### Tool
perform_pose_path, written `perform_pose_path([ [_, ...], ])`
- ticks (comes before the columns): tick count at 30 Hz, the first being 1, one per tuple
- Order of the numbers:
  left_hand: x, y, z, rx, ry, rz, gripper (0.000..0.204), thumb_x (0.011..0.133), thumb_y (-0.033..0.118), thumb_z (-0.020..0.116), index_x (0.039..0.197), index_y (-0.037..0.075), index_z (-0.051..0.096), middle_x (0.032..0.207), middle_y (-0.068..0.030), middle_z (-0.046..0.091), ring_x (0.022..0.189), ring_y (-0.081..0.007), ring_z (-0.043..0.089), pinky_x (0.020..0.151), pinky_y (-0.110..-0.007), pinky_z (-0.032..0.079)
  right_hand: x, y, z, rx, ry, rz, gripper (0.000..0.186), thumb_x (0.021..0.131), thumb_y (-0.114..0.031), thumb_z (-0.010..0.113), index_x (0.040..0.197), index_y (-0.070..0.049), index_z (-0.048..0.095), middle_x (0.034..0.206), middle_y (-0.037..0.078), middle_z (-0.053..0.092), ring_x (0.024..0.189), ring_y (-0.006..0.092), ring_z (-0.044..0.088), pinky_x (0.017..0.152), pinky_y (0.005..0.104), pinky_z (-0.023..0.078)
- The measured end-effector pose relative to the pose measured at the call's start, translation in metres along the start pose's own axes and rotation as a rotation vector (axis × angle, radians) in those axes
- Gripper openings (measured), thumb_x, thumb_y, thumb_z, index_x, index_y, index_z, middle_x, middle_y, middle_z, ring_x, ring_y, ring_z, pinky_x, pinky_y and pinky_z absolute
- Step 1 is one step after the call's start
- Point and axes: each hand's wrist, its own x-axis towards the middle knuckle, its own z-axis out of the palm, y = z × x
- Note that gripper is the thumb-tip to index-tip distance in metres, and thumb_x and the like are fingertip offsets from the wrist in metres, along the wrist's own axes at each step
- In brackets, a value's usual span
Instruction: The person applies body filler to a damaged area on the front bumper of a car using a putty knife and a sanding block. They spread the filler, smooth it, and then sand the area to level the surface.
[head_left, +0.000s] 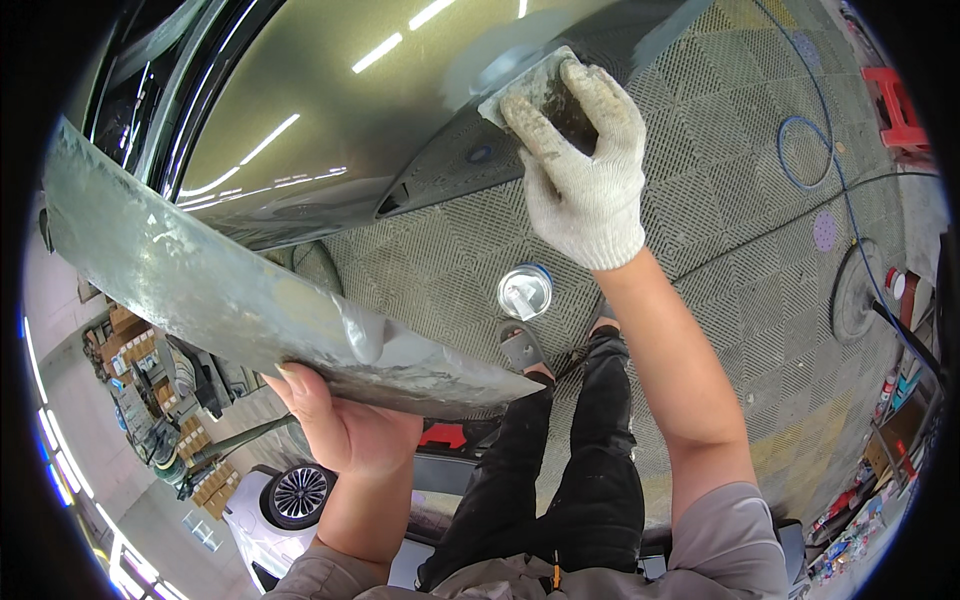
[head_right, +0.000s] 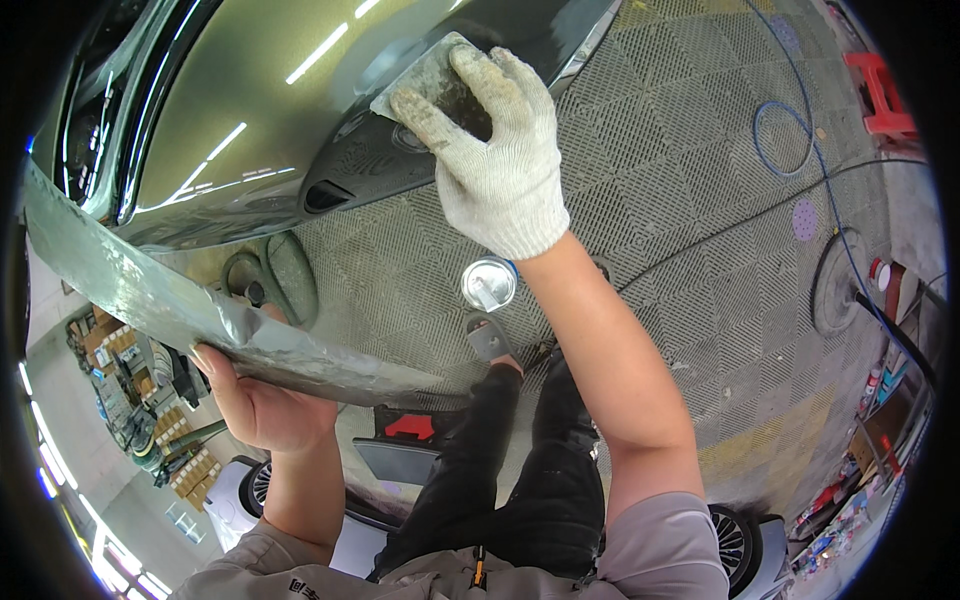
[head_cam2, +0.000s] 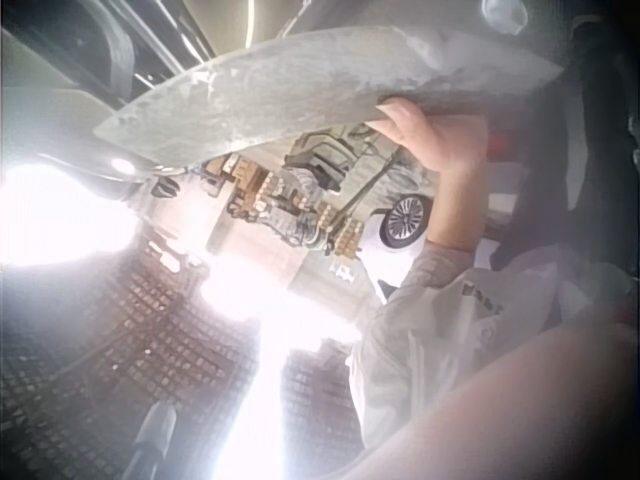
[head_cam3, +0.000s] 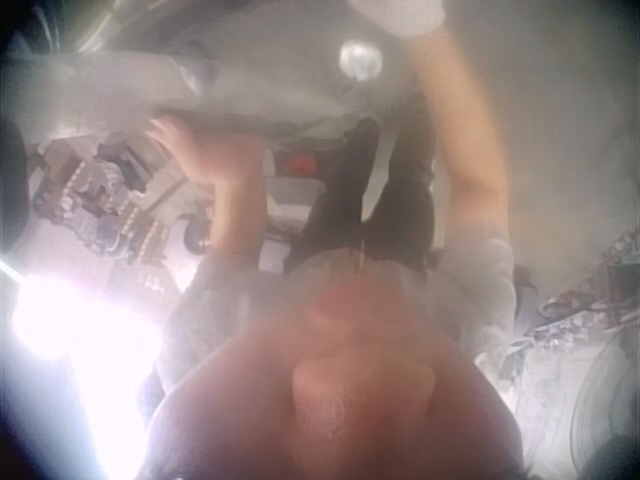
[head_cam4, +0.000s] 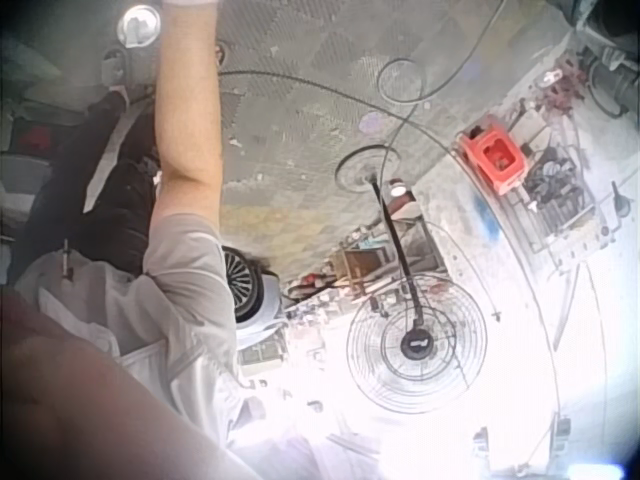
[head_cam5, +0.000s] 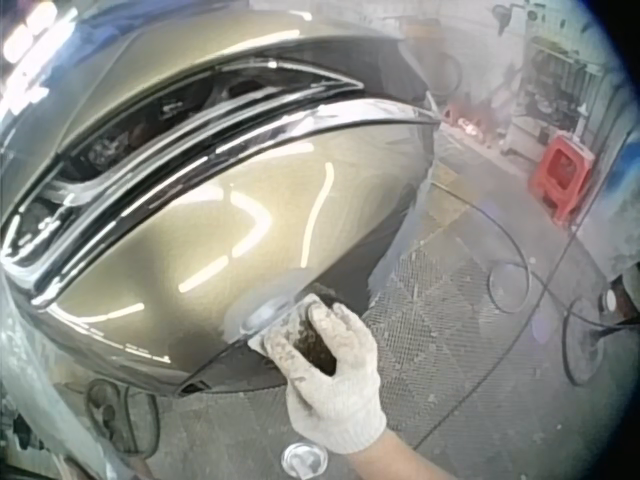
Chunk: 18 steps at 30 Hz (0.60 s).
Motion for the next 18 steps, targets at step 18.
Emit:
perform_pose_path([
  [18, -0.003, 0.014, -0.003, 0.040, 0.020, 0.030, 0.047, 0.123, 0.036, 0.051, 0.161, 0.008, 0.054, 0.146, -0.0104, 0.071, 0.129, -0.0257, 0.071, 0.114, -0.046, 0.056, 0.007, -0.036, -0.038, -0.031, -0.047, 0.106, 0.070, 0.076, -0.003, 0.087, 0.144, -0.019, 0.080, 0.156, 0.023, 0.059, 0.139, 0.0454, 0.061, 0.113, 0.0576, 0.054],
])
